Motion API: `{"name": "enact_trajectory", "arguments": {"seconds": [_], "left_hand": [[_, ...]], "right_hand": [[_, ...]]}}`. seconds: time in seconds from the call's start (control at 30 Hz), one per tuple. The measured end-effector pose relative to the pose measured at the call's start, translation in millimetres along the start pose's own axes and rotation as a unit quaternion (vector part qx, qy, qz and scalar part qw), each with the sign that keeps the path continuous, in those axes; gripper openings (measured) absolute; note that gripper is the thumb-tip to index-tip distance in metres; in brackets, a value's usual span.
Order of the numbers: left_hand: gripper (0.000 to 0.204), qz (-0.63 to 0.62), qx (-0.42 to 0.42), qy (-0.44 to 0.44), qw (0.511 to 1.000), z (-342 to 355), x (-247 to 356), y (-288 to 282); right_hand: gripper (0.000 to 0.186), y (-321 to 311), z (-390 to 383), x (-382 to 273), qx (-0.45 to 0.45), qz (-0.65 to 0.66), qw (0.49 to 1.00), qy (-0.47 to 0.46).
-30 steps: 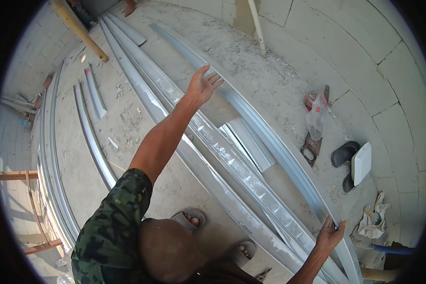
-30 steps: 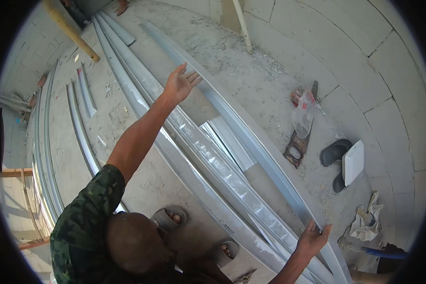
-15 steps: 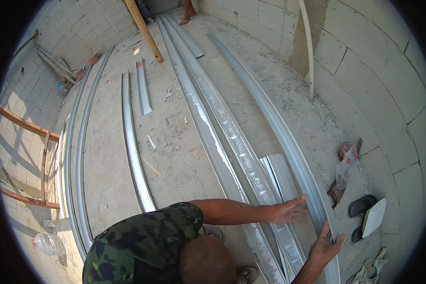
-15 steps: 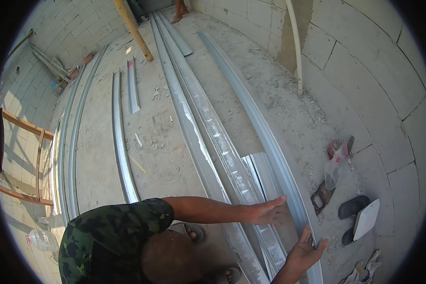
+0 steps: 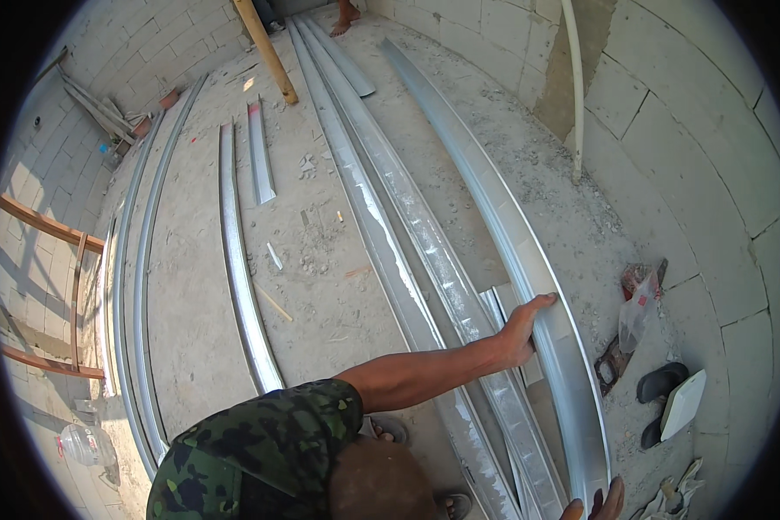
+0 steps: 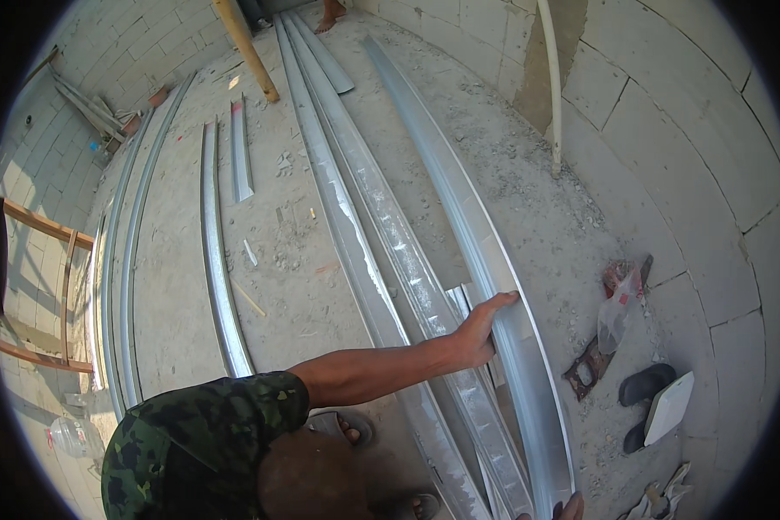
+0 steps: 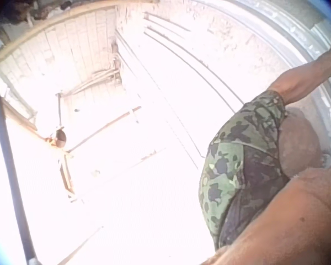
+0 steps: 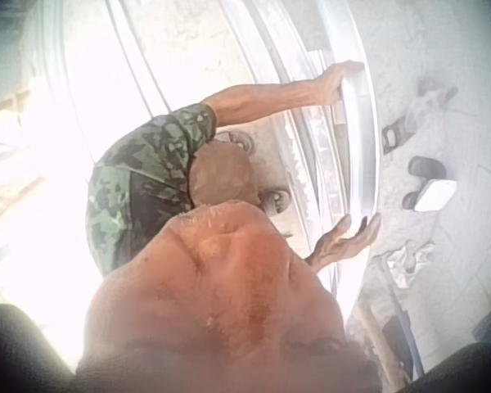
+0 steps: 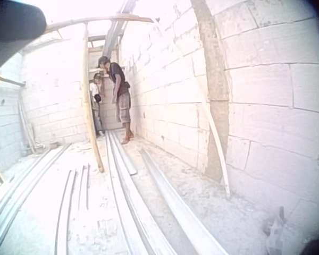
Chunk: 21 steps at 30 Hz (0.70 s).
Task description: The person measures a metal stud using a tape measure and marks it with a pen, then uses shears to cut the metal stud.
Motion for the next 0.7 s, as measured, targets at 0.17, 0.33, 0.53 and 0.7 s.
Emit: {"name": "enact_trajectory", "arguments": {"seconds": [0.17,0.33,0.53,0.7], "left_hand": [[0.059,0.01,0.107,0.103,0.989,12.1,94.9,-21.7],[0.06,0.007,0.13,0.157,0.979,42.0,162.5,-39.7],[0.06,-0.008,0.182,0.204,0.962,73.3,222.2,-69.8],[0.083,0.066,0.097,0.201,0.972,78.6,238.8,-66.7]], "right_hand": [[0.09,-58.6,-25.9,69.1,-0.152,-0.324,0.933,-0.034],[0.11,-65.1,-39.4,82.7,-0.26,-0.276,0.925,0.026],[0.108,-43.6,-46.1,80.2,-0.268,-0.329,0.905,-0.025],[0.102,-18.5,-30.8,86.8,-0.283,-0.277,0.917,-0.041]]}}
Point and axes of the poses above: each hand's wrist, its own z-axis towards the middle knuckle, its own y-axis out of the palm, x = y × z, the point moved 6 cm from there along z, towards the middle knuckle
